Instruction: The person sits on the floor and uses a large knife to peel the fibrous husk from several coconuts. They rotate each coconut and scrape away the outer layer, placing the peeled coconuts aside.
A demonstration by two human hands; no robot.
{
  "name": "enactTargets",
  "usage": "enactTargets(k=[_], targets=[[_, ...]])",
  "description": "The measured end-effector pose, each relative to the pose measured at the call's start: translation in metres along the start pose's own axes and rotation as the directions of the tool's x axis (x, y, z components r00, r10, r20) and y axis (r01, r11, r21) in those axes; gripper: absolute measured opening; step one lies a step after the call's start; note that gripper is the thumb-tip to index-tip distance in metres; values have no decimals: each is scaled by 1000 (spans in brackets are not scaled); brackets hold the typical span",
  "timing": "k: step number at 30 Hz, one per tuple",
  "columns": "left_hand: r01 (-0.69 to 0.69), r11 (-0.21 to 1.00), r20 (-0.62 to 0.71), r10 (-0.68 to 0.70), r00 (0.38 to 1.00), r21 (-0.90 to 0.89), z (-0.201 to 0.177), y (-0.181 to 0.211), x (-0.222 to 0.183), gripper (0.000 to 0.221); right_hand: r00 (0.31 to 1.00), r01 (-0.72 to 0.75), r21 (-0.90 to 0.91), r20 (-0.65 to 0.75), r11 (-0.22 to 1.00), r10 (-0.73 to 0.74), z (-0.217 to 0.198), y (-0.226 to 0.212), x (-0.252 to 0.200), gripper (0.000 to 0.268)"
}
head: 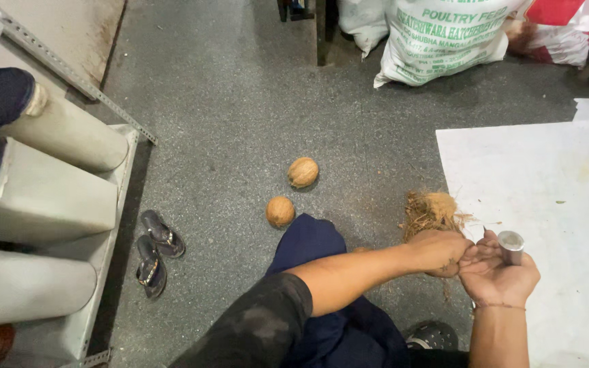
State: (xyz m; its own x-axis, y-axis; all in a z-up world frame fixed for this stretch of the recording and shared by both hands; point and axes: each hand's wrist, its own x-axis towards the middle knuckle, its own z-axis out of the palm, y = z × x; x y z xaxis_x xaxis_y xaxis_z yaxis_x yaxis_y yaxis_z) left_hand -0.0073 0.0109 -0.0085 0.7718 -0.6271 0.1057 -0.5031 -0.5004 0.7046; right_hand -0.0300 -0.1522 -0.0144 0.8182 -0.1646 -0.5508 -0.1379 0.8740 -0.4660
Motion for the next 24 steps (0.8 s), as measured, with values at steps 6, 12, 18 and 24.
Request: enactTargets(k=[6,12,18,24], targets=[[89,996,98,-88,991,1,5,-3,4,18,998,48,-3,-45,999,-48,1,3,-1,32],[36,999,15,-36,999,-27,2,-1,2,19,999,11,15,42,1000,-11,0,2,1,38],[49,999,72,-48,996,-12,-3,2,6,16,1000,26,31,-5,999,-25,1,0,6,35],[-13,1000,45,13,999,-5,-7,7,7,21,998,67,-24,9,997,-67,0,-5,6,32]])
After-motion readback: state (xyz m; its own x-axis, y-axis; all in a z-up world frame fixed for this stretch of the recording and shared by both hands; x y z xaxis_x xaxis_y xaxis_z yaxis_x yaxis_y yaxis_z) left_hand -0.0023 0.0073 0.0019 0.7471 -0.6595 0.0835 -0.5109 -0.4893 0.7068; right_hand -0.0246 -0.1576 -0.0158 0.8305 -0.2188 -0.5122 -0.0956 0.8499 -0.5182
